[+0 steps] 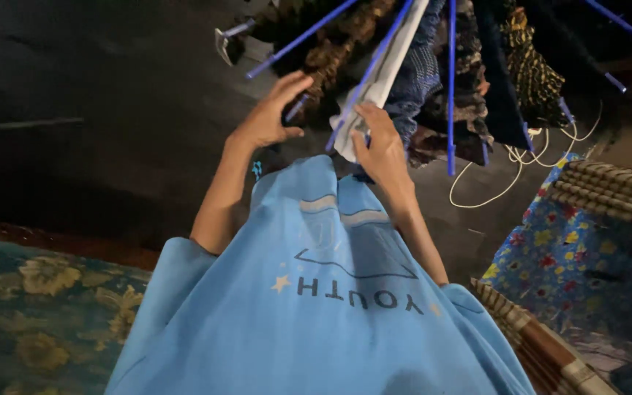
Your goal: The person hangs multiple pieces of clothing on a blue radial drying rack. They pick up each item, spread it out, and drape it over the rack's arms one at a time, continuing until the rack is full.
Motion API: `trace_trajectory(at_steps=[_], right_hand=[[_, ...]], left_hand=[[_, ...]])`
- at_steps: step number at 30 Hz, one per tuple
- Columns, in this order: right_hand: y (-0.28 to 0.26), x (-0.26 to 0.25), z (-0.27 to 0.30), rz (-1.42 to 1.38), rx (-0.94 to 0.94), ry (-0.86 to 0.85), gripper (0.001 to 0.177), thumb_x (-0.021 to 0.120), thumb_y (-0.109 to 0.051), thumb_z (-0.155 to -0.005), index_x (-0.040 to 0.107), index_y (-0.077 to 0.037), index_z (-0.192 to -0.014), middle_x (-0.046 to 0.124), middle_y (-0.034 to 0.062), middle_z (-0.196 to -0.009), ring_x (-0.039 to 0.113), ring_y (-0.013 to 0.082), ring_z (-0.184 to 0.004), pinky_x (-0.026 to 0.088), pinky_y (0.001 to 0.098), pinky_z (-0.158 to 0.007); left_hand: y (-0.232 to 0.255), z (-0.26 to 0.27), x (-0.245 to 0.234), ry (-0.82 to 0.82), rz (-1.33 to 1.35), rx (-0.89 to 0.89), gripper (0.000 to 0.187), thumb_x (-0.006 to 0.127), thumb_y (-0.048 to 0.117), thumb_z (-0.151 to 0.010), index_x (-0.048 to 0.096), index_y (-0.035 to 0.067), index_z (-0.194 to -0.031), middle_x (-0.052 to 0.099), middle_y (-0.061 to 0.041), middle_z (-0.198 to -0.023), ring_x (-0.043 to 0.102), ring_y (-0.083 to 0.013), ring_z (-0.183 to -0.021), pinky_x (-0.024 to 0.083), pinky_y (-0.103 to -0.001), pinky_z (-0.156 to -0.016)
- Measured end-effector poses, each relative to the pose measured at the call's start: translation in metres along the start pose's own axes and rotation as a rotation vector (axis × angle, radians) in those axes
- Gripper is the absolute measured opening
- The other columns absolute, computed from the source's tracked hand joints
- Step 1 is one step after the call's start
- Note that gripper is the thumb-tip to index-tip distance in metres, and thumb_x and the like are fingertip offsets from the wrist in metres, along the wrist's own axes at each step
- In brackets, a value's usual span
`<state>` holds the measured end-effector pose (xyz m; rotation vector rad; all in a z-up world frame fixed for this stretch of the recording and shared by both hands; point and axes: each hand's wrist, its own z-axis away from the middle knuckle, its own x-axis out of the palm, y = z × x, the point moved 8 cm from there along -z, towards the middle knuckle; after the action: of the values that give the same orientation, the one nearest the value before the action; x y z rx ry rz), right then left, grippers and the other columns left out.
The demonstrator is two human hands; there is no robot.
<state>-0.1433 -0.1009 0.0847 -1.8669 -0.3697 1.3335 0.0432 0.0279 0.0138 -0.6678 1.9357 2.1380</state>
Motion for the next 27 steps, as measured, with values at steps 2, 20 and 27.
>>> trace_trajectory(at_steps=[2, 20, 27], right_hand=[[0.001, 0.019, -0.017, -0.015, 0.056, 0.065, 0.05, 0.069, -0.003, -0.092, 0.061, -0.007, -0.142, 0.062, 0.0197, -0.137, 0.059, 0.0389, -0.129, 0.048, 0.0484, -0.109], [0.042, 0.082, -0.055, -0.233, 0.544, 0.029, 0.06, 0.041, -0.011, -0.11, 0.013, -0.002, -0.163, 0.021, 0.0225, -0.17, 0.024, 0.0351, -0.157, 0.026, 0.0433, -0.127], [0.049, 0.091, -0.054, -0.118, 0.421, 0.143, 0.061, 0.038, 0.001, -0.107, 0.014, 0.0, -0.163, 0.02, 0.0221, -0.17, 0.022, 0.0379, -0.158, 0.026, 0.046, -0.13]], left_hand=[[0.003, -0.008, -0.002, -0.031, 0.171, 0.156, 0.091, 0.086, 0.045, -0.085, 0.043, 0.009, -0.156, 0.044, -0.027, -0.15, 0.042, -0.0483, -0.141, 0.035, -0.058, -0.117], [-0.009, -0.087, 0.014, -0.298, 0.27, 0.03, 0.077, 0.045, 0.055, -0.109, 0.012, 0.015, -0.166, 0.013, -0.012, -0.174, 0.013, -0.0308, -0.162, 0.018, -0.05, -0.13], [-0.002, -0.1, 0.016, -0.29, 0.251, -0.026, 0.076, 0.028, 0.065, -0.107, 0.02, 0.018, -0.165, 0.011, -0.013, -0.172, 0.007, -0.0316, -0.161, 0.015, -0.056, -0.129]])
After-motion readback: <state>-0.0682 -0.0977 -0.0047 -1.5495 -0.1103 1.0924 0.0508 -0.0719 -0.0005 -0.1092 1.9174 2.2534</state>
